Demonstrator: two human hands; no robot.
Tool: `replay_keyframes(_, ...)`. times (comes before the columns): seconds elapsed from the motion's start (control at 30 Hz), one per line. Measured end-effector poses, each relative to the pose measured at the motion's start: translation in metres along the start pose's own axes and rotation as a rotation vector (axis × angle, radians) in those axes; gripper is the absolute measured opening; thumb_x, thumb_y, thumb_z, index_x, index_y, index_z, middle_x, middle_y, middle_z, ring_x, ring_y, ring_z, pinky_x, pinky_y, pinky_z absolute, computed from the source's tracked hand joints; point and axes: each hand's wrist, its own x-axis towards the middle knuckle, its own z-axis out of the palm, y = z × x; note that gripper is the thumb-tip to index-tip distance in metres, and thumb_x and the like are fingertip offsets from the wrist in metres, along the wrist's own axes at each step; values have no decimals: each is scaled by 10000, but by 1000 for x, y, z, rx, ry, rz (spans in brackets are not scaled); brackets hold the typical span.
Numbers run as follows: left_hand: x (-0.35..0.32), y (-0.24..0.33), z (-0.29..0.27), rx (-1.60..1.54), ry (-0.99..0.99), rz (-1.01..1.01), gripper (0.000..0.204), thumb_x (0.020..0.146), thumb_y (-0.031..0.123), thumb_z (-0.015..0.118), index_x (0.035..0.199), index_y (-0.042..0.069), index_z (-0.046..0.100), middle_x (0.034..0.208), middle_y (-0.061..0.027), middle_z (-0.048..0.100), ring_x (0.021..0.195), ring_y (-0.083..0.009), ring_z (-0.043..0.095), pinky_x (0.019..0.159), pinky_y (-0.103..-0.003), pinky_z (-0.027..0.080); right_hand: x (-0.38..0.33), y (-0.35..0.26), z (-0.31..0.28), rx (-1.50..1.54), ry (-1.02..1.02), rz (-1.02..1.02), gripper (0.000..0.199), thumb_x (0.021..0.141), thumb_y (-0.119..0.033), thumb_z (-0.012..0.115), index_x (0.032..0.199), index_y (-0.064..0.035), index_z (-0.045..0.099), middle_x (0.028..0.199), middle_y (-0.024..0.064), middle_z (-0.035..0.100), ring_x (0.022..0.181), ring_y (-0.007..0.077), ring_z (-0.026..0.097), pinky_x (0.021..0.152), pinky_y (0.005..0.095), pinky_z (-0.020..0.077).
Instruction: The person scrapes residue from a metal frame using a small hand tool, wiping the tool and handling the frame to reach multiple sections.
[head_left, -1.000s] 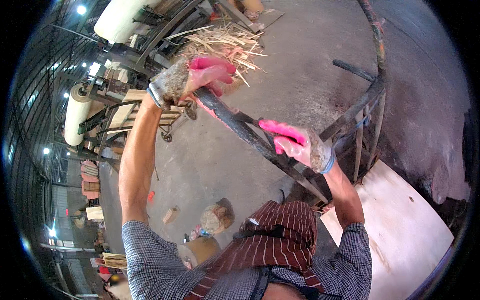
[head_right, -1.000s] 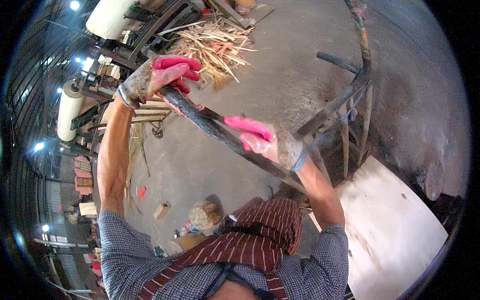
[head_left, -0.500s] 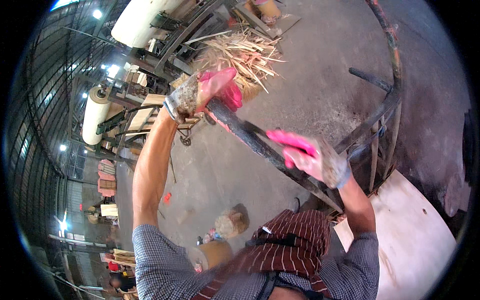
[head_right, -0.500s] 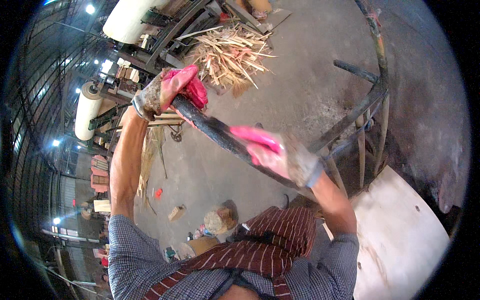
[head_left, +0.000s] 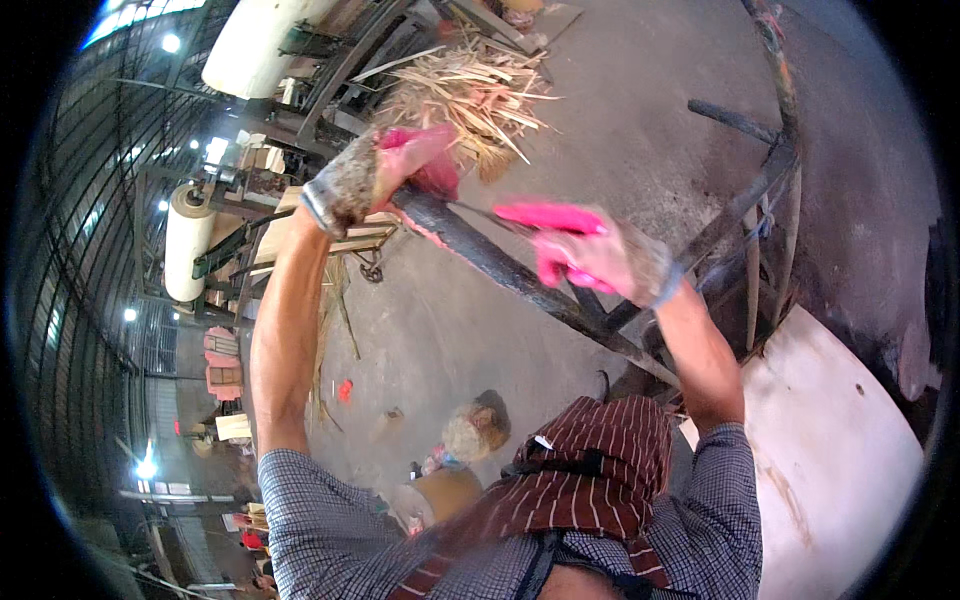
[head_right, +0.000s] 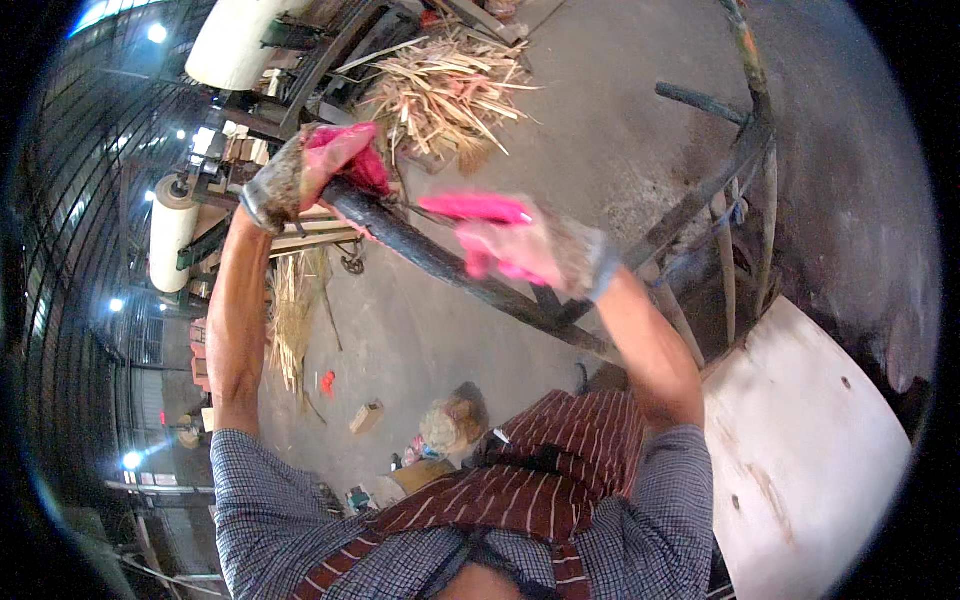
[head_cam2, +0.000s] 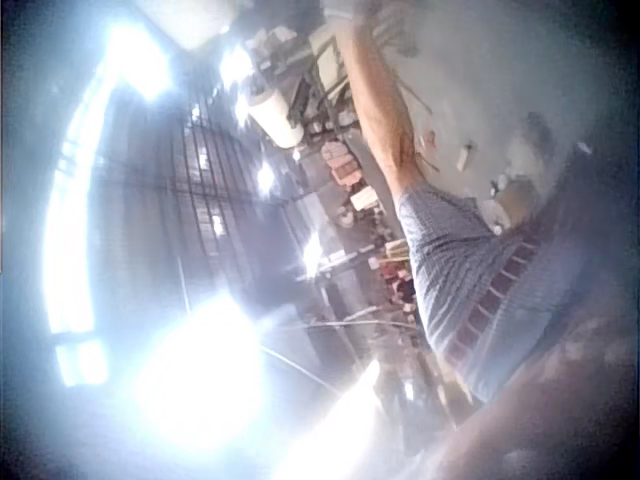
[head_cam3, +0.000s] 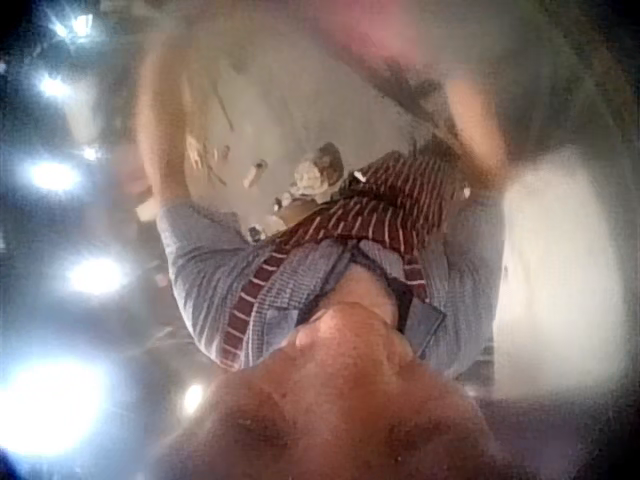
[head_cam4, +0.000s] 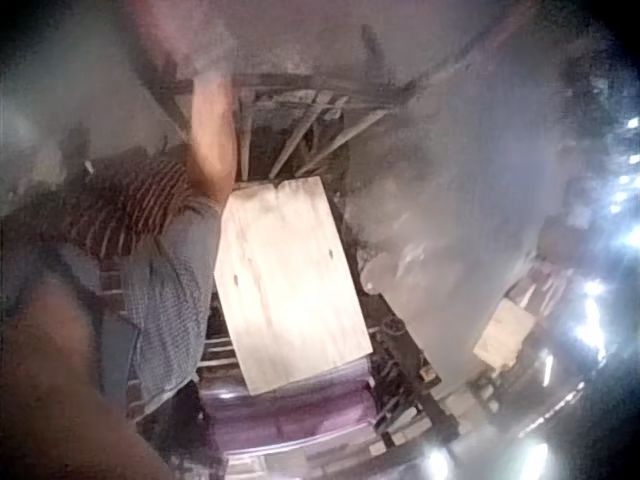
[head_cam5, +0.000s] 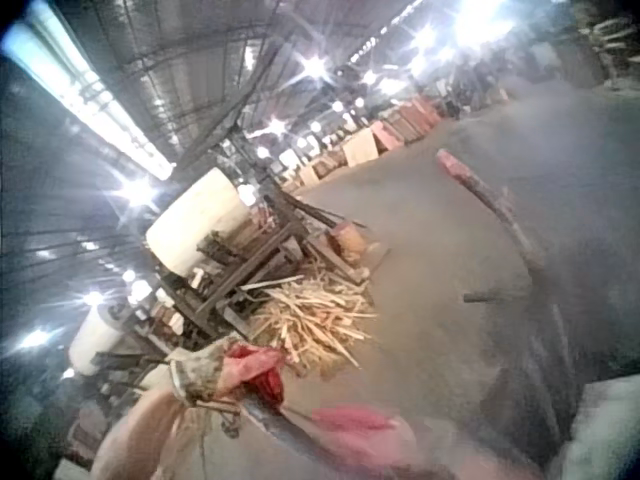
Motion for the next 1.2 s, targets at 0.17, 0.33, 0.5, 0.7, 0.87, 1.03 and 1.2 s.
replay_keyframes(0.17,2,14,0,-207,-42,-285,418,1014,356,544,947,-25,704,797,-76,733,688,-149,694,681,-303,570,-82,32,-19,-141,55,230,475,1011,-253,555,1475,-157,525,740,-15,618,514,13,397,426,196,319)
replay_keyframes(0.33,2,3,0,-218,-13,-315,475,1009,417,546,989,-26,716,871,-94,745,763,-182,721,734,-322,577,-38,46,-32,44,-42,216,472,1014,-289,574,1476,-202,530,739,-39,595,582,9,437,481,179,348)
replay_keyframes(0.5,2,-15,-9,362,-149,330,705,832,118,725,1465,34,425,1133,-163,710,990,-295,712,877,-390,560,36,24,-10,165,-78,69,463,1014,-290,573,1466,-199,538,749,-13,615,546,11,436,450,178,334)
replay_keyframes(0.7,-4,-29,-13,679,-34,395,909,718,131,830,1502,31,382,1264,-199,650,1128,-352,655,1007,-418,496,14,8,-12,29,-45,185,487,1021,-336,578,1476,-173,521,755,-9,638,510,8,417,439,182,342)
replay_keyframes(0.87,0,-42,-7,409,38,411,569,925,95,630,1455,27,435,1120,-166,688,912,-261,675,801,-364,546,53,3,-15,17,-57,-1,487,1015,-333,591,1477,-196,520,748,8,636,499,13,411,432,185,345)
replay_keyframes(1.03,4,-33,3,95,267,21,508,1068,415,380,1028,-3,666,897,-122,718,674,-203,617,661,-322,522,59,-27,6,88,27,-12,480,1008,-311,596,1465,-178,532,753,12,643,488,19,425,410,183,333)
replay_keyframes(1.2,13,-22,4,-717,49,-348,584,1053,540,350,1151,7,566,1050,-141,674,934,-265,659,843,-346,522,3,-52,23,-197,134,256,525,1014,-317,575,1507,-168,475,736,-17,617,543,18,441,465,169,355)
